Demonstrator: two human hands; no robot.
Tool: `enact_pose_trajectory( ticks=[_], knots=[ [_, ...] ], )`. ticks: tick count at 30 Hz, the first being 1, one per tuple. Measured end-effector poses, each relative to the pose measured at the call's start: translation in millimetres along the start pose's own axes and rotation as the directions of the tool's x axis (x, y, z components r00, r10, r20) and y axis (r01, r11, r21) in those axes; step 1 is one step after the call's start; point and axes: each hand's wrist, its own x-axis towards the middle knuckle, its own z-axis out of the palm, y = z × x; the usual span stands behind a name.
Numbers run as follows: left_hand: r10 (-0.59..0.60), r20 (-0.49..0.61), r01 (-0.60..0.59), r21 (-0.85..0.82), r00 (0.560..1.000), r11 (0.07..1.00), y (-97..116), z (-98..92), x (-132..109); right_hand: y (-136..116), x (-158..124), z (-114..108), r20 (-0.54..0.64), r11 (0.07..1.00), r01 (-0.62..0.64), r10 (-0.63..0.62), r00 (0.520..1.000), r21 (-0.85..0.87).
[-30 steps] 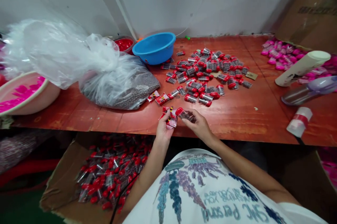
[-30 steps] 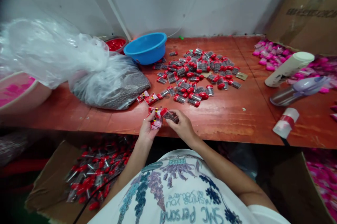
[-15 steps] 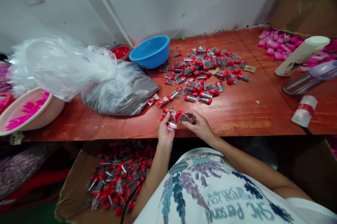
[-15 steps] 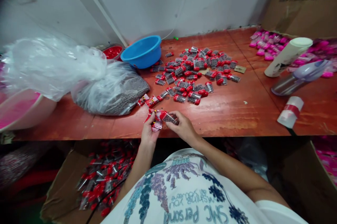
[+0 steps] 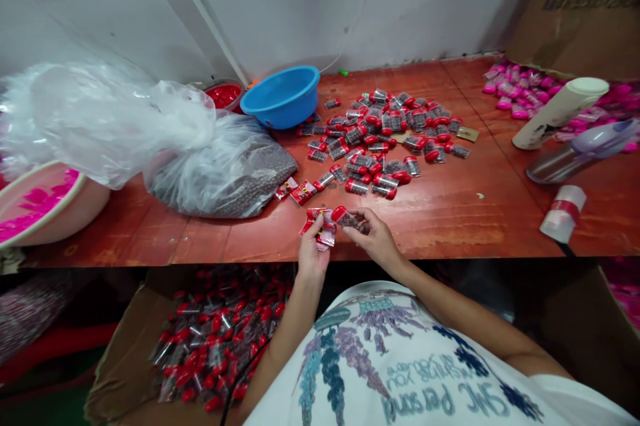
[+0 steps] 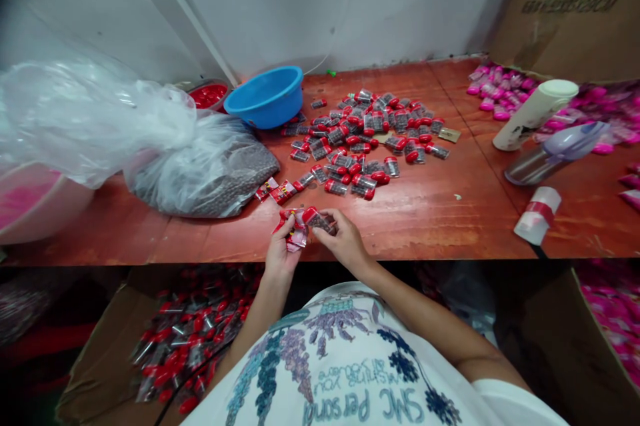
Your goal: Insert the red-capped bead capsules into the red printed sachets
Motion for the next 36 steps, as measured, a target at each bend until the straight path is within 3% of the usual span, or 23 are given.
enact_pose_trajectory(
  ticks=[9,14,18,26,32,36],
  knots=[
    [0.209,0.041,-0.213,0.131,0.977,0.968,-6,-1.9,-5,0,0,-1,0.025,0.999,-0.013,0.011,1.000,0.047],
    [0.195,0.065,-0.203,0.155,0.979,0.967,-2,-5.4,0,3,1,-3,0.119,0.997,-0.024,0.014,0.993,0.077],
    [0.217,0.141,-0.241,0.187,0.966,0.952,3,-7.5,3,9,2,-5,0.142,0.998,0.041,-0.047,0.989,0.048],
    [0.243,0.240,-0.293,0.204,0.940,0.934,7,-7.0,0,7,1,-6,0.111,0.988,0.154,-0.150,0.982,-0.026],
    [0.184,0.274,-0.269,0.313,0.944,0.911,5,-9.8,-2,0,-4,-4,0.075,0.966,0.246,-0.240,0.968,-0.083],
    [0.221,0.334,-0.344,0.375,0.916,0.861,8,-10.4,-4,-2,-6,-7,0.082,0.961,0.257,-0.250,0.965,-0.101]
  ],
)
